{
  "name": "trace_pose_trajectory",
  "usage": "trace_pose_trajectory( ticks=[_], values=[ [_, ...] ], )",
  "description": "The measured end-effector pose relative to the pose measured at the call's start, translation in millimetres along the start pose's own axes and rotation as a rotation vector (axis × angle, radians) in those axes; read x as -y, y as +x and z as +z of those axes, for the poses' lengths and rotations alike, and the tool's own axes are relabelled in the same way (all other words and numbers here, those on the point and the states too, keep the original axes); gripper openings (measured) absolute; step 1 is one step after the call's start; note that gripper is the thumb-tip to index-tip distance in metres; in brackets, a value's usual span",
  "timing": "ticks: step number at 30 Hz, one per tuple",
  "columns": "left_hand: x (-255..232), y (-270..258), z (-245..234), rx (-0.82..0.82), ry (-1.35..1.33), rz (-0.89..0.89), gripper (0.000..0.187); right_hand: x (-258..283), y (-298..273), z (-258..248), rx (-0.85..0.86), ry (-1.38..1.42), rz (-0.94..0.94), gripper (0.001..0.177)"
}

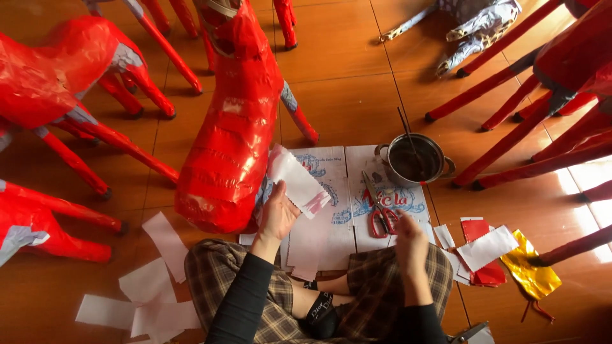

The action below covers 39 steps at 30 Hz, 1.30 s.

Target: Pasting red paper strips onto a horse-shaped frame to decorate it.

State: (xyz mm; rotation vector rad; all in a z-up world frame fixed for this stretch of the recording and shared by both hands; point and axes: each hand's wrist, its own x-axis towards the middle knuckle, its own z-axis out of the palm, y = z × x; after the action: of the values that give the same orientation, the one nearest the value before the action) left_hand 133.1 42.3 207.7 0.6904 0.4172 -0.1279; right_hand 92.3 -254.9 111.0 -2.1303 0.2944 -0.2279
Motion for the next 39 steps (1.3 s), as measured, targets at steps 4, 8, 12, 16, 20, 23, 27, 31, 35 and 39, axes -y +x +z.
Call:
trace_pose_trajectory(
  ticks=[4,8,12,16,20,23,27,31,35,39],
  values=[
    [-6,-9,18,0.136,-0.093,-0.032,0.058,-72,76,-3,-0.133,-0.422,-0.002,0.025],
    [-3,-18,31,0.208,-0.103,-0.071,0.061,-4,70,2,-0.224,-0.526,-0.475,0.063],
    [-20,-60,83,0.209,-0.072,-0.136,0.07,73,19,39,-0.215,-0.309,-1.044,0.069],
    [15,-18,30,0.236,-0.09,-0.18,0.065,116,10,28,-0.212,-0.16,-1.122,0.026],
    [-3,-28,9,0.172,0.332,-0.265,0.046,158,28,-6,-0.131,-0.138,-1.027,0.006],
    [-29,-50,4,0.142,0.831,0.03,0.03,180,42,-22,-0.001,-0.22,-1.014,0.012],
    [-85,-95,48,0.457,1.241,0.554,0.077,256,31,-35,0.368,-0.24,-1.104,0.015],
    [-106,-81,35,0.499,1.231,0.487,0.059,313,40,-47,0.505,-0.167,-1.171,0.013],
    [-142,-69,12,0.329,1.131,0.45,0.017,337,69,-53,0.488,0.047,-1.044,0.008],
    [-203,-56,18,0.181,0.82,0.614,0.009,324,96,-18,0.482,0.394,-0.591,0.008]
  ],
)
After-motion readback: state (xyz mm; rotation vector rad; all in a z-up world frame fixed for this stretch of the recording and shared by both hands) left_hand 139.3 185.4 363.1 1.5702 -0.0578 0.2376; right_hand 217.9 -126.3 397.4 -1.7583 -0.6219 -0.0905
